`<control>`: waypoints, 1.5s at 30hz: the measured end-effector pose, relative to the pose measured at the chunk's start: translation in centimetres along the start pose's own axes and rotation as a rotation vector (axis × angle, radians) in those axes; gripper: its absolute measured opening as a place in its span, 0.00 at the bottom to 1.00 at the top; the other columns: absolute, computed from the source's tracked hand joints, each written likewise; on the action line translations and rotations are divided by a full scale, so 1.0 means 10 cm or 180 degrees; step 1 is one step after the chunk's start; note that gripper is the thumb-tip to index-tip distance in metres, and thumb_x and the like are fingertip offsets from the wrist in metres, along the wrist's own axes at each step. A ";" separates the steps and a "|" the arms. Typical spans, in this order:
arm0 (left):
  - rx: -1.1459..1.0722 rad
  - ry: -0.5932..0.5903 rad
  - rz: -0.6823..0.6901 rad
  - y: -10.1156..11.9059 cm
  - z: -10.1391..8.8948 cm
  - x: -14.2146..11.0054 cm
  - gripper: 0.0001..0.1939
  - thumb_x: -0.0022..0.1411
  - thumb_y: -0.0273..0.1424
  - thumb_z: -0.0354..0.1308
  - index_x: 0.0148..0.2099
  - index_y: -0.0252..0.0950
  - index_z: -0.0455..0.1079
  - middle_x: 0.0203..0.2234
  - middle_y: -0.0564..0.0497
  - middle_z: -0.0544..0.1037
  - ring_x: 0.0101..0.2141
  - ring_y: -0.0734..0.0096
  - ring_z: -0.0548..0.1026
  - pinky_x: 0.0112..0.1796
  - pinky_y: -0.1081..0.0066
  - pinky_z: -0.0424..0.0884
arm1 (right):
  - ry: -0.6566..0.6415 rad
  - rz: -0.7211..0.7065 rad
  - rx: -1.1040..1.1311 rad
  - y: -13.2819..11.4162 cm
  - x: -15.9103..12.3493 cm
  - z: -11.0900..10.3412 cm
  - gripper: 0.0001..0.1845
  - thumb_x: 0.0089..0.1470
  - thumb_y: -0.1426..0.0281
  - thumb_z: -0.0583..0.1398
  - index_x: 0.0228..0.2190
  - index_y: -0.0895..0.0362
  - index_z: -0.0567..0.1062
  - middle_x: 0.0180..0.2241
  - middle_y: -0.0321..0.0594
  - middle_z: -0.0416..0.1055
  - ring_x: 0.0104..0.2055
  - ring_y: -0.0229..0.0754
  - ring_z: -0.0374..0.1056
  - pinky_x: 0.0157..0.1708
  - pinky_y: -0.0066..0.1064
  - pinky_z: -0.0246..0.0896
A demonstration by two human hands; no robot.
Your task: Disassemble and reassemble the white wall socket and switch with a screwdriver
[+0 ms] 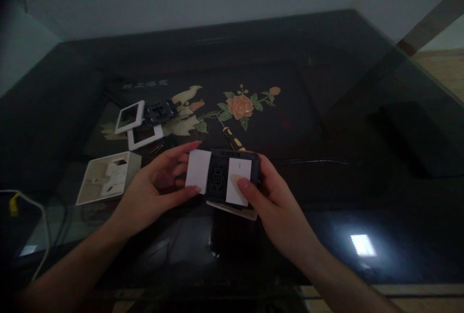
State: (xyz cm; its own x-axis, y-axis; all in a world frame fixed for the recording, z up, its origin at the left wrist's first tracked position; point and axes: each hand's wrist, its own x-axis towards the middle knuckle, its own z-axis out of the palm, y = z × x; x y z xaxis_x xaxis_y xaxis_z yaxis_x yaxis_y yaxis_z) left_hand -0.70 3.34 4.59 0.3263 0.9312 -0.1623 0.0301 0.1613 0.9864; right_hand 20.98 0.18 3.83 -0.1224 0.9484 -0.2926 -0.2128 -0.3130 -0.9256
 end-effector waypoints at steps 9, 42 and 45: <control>0.0727 -0.0106 0.0349 -0.02 -0.02 -0.01 0.33 0.55 0.25 0.68 0.61 0.48 0.66 0.47 0.49 0.75 0.42 0.67 0.77 0.39 0.71 0.81 | 0.0126 -0.0173 -0.0271 -0.01 0.01 0.01 0.10 0.56 0.60 0.65 0.41 0.46 0.75 0.38 0.33 0.77 0.39 0.41 0.73 0.39 0.34 0.72; 0.3115 0.0275 0.2124 -0.01 -0.04 -0.04 0.31 0.59 0.29 0.68 0.62 0.34 0.61 0.56 0.44 0.70 0.55 0.64 0.70 0.58 0.67 0.69 | 0.0123 -0.0490 -0.0548 -0.04 0.03 0.06 0.10 0.56 0.69 0.64 0.41 0.48 0.72 0.37 0.31 0.78 0.40 0.36 0.76 0.38 0.25 0.74; 0.3246 0.0308 0.2354 -0.02 0.00 -0.07 0.28 0.62 0.31 0.65 0.61 0.32 0.62 0.54 0.44 0.71 0.54 0.66 0.70 0.57 0.70 0.68 | 0.0100 -0.0497 -0.0584 -0.07 0.01 0.10 0.12 0.55 0.70 0.65 0.41 0.49 0.71 0.36 0.31 0.79 0.39 0.36 0.77 0.37 0.25 0.75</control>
State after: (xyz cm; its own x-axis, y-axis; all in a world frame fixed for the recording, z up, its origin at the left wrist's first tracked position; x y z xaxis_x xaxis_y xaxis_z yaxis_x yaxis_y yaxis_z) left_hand -0.88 2.69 4.51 0.5074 0.7180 0.4764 0.5976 -0.6915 0.4057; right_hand 20.18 0.46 4.67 -0.0709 0.9866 -0.1472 -0.0467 -0.1507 -0.9875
